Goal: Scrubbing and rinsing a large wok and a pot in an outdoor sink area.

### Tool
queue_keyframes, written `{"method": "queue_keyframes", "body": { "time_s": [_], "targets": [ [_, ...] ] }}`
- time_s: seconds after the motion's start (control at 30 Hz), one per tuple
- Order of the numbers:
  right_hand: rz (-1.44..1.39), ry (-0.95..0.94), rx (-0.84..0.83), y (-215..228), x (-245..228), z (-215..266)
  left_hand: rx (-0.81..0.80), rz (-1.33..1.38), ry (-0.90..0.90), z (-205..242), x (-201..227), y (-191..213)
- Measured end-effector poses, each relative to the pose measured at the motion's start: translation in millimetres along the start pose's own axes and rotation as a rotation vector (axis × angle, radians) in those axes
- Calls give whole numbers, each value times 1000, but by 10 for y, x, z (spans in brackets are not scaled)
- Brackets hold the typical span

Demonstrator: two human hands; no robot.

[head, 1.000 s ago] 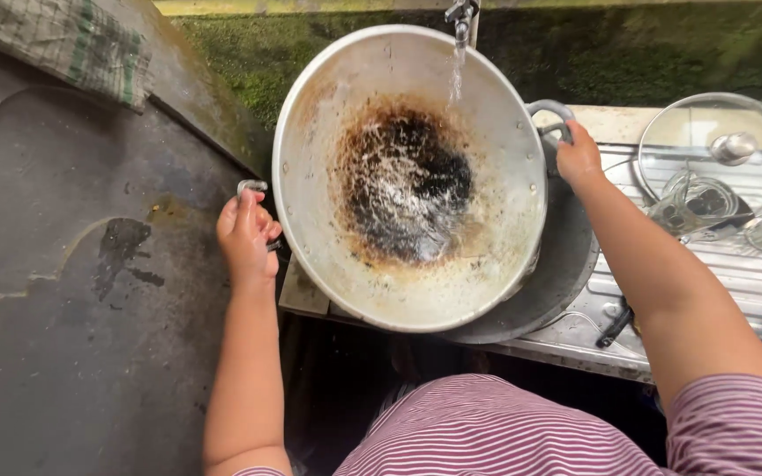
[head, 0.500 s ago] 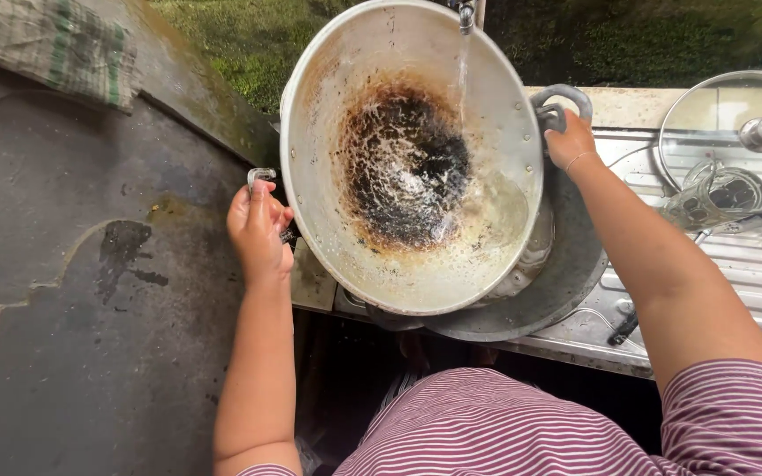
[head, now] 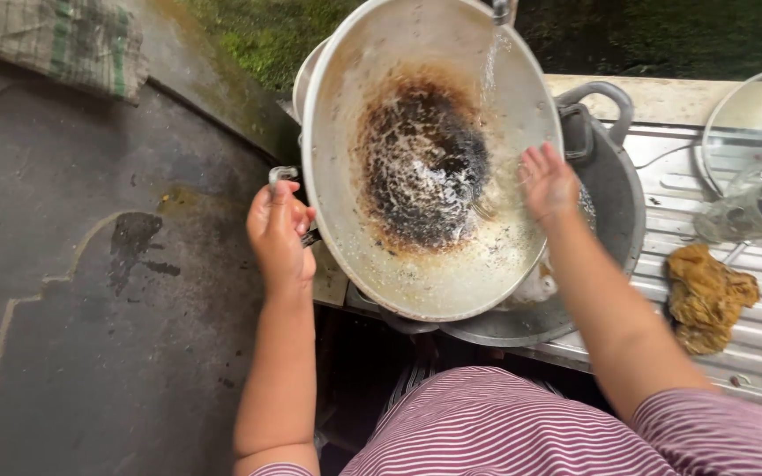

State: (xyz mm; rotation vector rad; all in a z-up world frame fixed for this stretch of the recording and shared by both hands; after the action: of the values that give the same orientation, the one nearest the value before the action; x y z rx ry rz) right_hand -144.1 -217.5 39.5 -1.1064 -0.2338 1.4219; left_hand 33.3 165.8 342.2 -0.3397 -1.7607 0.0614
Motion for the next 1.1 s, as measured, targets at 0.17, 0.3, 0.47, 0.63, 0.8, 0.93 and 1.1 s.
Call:
{"method": "queue_keyframes", "body": {
  "time_s": [0.17,0.3,0.47,0.63,0.8,0.93,1.1],
  "targets": [
    [-581,-168,-404,-547,1255,-420,-1,-12,-7,55,70,-73],
    [-712,-543,-716,-2087,1552,60,-14,-29,-38,75,121,-123],
    [-454,-912,-976,-2880,1662,610,-19,-57,-53,56,76,-102],
    [262,-1137,-1217,-2551,1347,1249,-17,-46,-40,-2,92,-88],
    [1519,-1207,-524,-1484,599,1131,-40,-49,-83,-3,176,-96],
    [1819,-1001,-205,-953,-360,577,-62,-76,-95,26,156,-64],
    [901,41,40,-749,-962,219,-16,-69,-28,24,303,-113]
  ]
}}
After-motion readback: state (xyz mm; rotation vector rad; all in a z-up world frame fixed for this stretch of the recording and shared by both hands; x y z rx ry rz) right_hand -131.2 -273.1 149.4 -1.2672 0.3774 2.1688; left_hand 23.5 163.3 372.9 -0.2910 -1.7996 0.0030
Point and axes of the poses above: each hand's wrist, its own z-axis away from the middle knuckle, its own y-axis out of the back of the hand, x = y × z, the point moved 1 cm from there along -z, towards the middle knuckle, and after that the axes turned 11 degrees about -y, right-handed, at the moved point
